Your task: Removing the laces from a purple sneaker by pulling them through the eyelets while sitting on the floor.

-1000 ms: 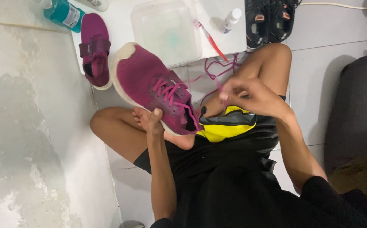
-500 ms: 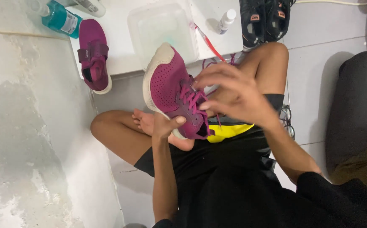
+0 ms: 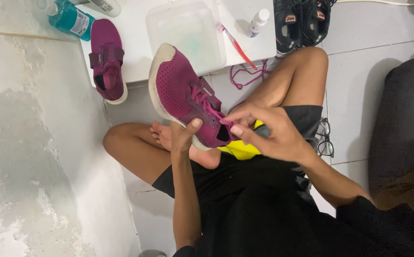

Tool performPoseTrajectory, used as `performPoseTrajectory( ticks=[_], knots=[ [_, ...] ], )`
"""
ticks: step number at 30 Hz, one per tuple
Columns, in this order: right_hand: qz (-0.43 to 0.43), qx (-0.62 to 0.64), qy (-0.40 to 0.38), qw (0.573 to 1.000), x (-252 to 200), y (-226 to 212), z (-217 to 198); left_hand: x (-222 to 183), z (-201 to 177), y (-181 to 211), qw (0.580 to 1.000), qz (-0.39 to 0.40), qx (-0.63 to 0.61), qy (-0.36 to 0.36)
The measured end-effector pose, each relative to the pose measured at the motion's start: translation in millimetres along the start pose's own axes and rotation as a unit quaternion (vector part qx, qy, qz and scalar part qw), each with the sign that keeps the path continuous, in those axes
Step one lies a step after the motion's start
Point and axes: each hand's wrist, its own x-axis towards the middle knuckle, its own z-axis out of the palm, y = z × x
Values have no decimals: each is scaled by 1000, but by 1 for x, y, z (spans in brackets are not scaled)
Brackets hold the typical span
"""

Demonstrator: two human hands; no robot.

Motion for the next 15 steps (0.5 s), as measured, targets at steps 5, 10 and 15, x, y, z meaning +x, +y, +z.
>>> performPoseTrajectory(
  ticks=[5,10,15],
  knots=[
    [34,16,-31,999,-19,4,1,0,8,11,998,-15,12,62],
    [15,14,-110,994,-19,-15,1,7,10,36,970,-74,68,222],
    [54,-74,-289,953,-29,-20,7,15,-22,-8,978,0,-152,141]
  ],
)
